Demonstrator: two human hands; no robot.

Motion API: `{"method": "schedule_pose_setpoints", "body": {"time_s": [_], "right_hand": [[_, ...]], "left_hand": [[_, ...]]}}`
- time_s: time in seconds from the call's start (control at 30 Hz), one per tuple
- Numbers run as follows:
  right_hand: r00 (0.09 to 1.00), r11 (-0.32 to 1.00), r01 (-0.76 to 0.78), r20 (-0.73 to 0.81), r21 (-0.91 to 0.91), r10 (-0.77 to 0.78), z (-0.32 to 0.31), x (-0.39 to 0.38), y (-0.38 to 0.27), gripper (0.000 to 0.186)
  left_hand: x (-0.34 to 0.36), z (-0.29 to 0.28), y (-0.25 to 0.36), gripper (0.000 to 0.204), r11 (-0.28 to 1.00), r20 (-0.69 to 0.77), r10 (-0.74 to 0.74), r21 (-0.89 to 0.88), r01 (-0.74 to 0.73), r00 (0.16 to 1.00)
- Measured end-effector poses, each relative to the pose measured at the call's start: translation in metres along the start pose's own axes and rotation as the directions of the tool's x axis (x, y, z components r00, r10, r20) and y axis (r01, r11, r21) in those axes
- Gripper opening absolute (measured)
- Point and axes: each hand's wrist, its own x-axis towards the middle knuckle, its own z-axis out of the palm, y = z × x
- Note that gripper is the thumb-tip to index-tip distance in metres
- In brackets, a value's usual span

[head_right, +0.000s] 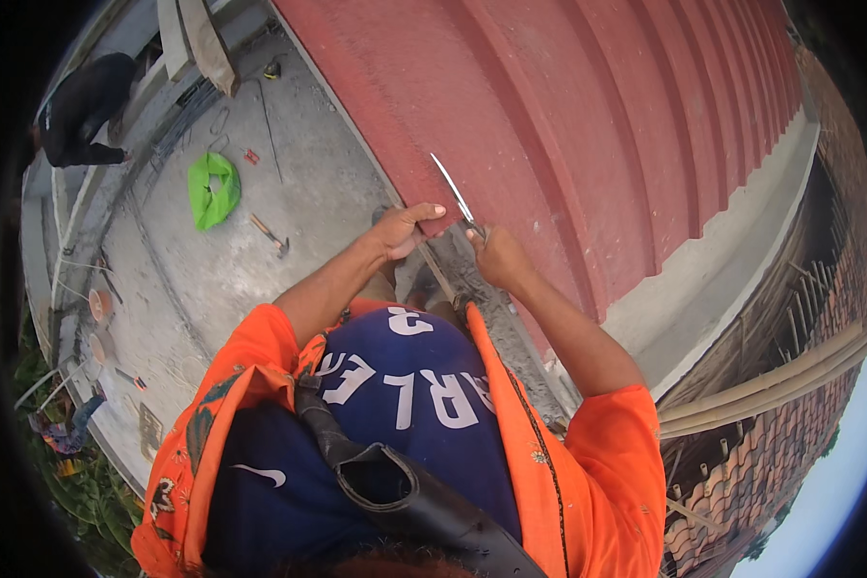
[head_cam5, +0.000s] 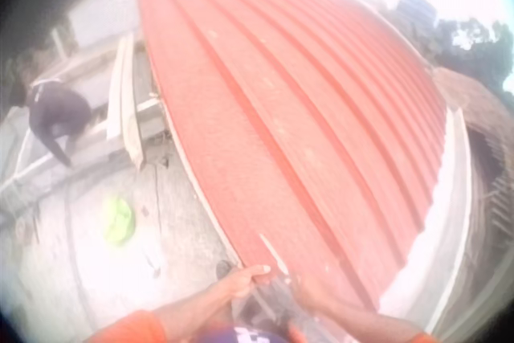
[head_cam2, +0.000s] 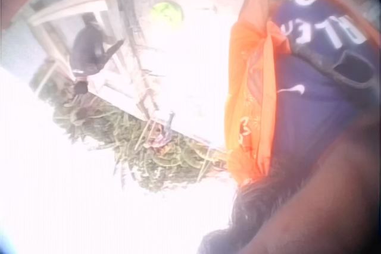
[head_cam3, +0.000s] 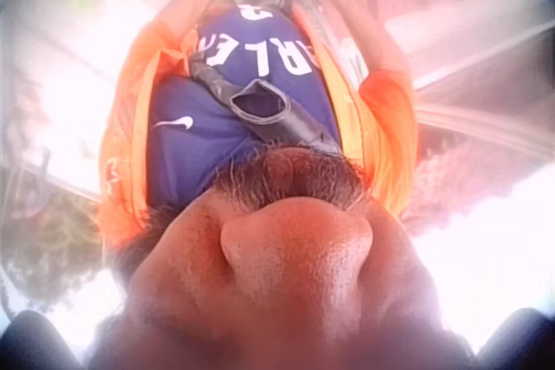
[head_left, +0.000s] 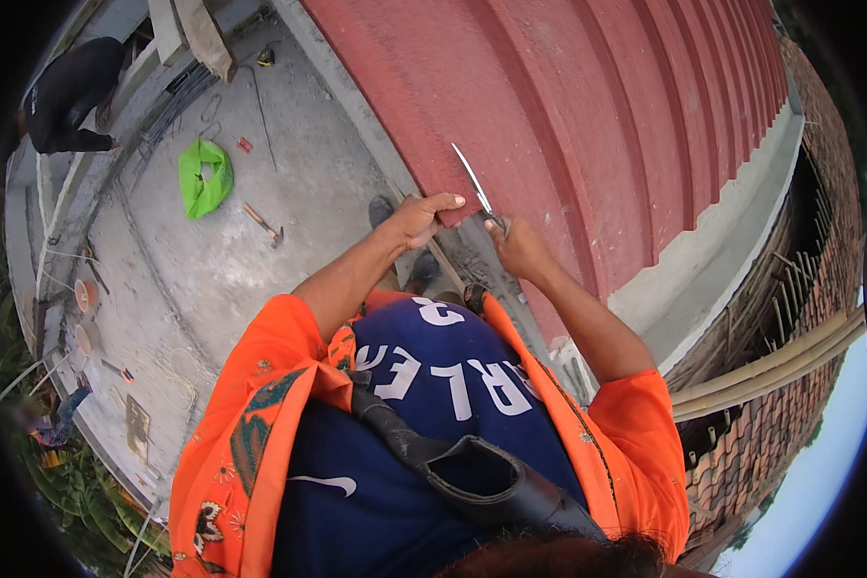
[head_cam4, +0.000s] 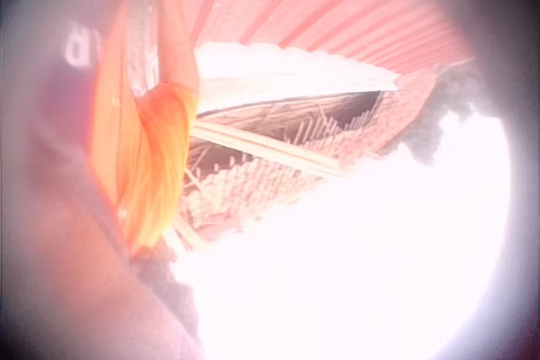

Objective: The person uses tin snips to cut the edge of a red corrugated roofing sheet on a rooftop. They repeatedly snip small sections along the sheet's edge, removing small pieces of material throughout the clip.

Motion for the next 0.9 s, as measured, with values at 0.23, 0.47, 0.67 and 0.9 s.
{"method": "schedule_pose_setpoints", "body": {"time_s": [0.23,0.47,0.67,0.9], "right_hand": [[1.000,0.999,0.001,0.012,-0.037,0.000,0.001,0.002,0.004,0.047],[0.996,0.992,-0.051,0.064,-0.115,0.059,-0.005,-0.002,-0.014,0.046],[0.999,0.992,-0.010,-0.044,-0.123,0.005,0.000,-0.007,-0.015,0.046],[0.994,0.993,0.015,-0.102,-0.120,-0.027,0.009,-0.009,-0.006,0.045]], "left_hand": [[0.001,-0.003,0.002,0.036,0.999,0.036,-0.019,0.026,0.018,0.999],[0.000,-0.005,0.001,0.036,0.999,0.034,-0.017,0.046,0.016,0.999],[0.004,-0.008,-0.003,0.038,0.999,0.022,-0.034,0.032,0.033,0.999],[0.002,-0.003,-0.002,0.035,1.000,0.021,-0.018,0.021,0.017,1.000]]}}
